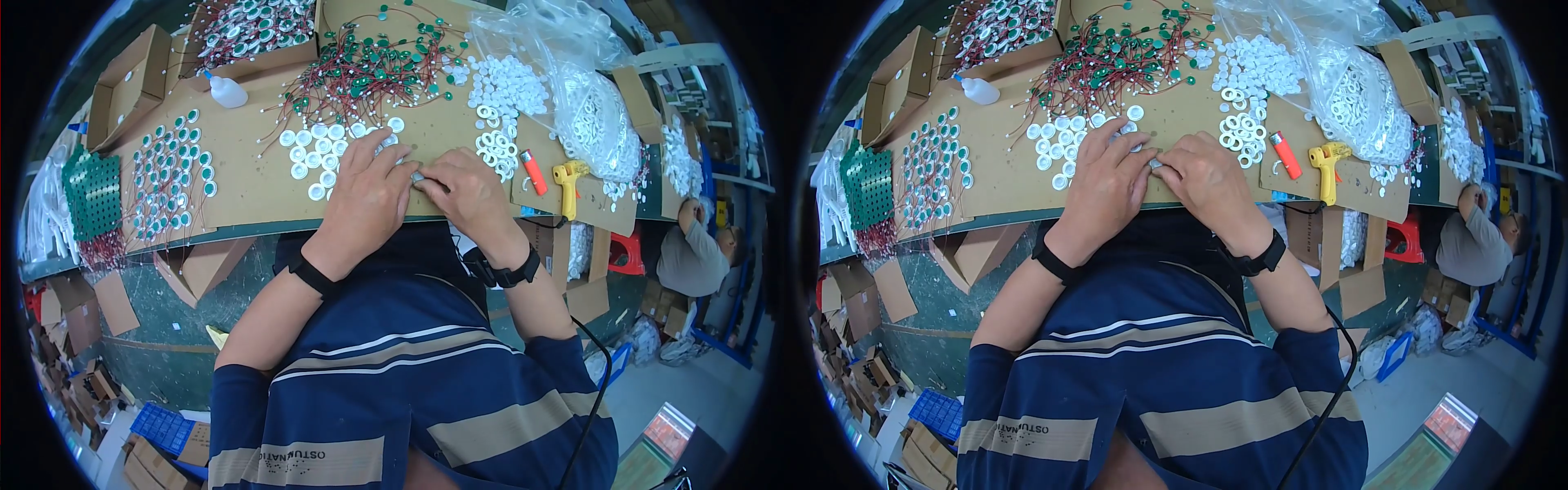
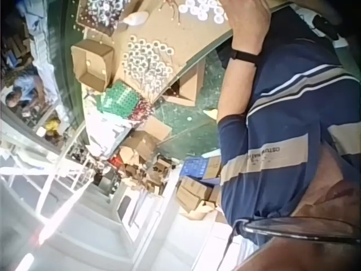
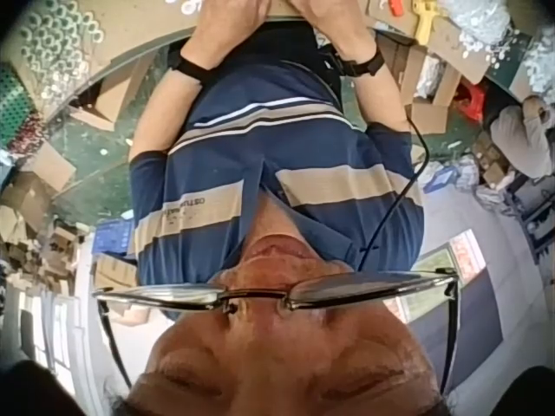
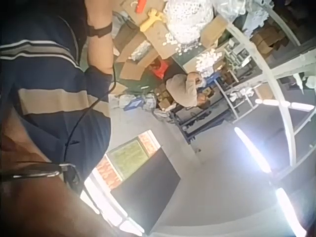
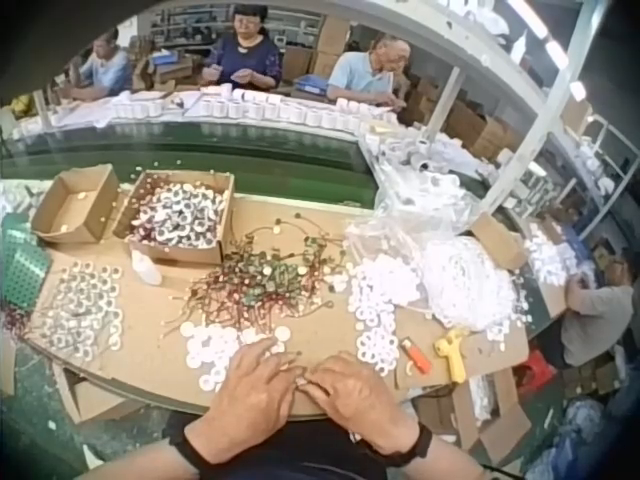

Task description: Assemble small white rings onto metal studs at a factory workstation.

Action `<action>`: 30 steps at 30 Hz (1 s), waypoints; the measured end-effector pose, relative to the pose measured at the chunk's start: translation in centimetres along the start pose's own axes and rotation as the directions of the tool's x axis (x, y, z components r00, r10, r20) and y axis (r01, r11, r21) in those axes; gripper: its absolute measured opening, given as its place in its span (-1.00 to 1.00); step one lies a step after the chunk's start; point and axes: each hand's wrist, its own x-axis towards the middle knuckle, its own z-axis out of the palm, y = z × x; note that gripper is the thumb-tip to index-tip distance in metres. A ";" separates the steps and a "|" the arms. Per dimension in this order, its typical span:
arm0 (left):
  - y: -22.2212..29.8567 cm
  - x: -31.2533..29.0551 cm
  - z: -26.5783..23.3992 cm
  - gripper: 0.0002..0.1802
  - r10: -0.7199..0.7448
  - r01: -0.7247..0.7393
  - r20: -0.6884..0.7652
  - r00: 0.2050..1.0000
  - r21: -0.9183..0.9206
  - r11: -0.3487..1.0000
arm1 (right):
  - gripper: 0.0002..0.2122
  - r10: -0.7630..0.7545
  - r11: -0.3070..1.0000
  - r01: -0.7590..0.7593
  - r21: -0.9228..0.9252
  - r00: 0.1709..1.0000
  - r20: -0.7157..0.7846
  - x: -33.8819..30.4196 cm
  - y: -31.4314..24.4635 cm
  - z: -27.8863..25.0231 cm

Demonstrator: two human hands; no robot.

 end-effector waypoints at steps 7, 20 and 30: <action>0.1 0.2 0.0 -0.65 0.005 -0.005 0.007 1.000 -0.001 1.000 | -0.85 -0.107 0.979 0.104 -0.177 0.994 -0.009 -0.5 -1.0 0.0; 0.2 0.3 -0.4 -0.66 0.136 -0.135 0.064 0.989 -0.014 0.991 | -0.79 0.102 0.953 -0.156 -0.260 0.973 -0.207 -3.6 2.3 -3.4; 0.6 0.6 -0.5 -0.61 0.071 -0.070 -0.002 0.997 0.079 0.994 | -0.79 0.154 0.902 -0.234 -0.363 0.960 -0.236 -3.0 2.8 -3.0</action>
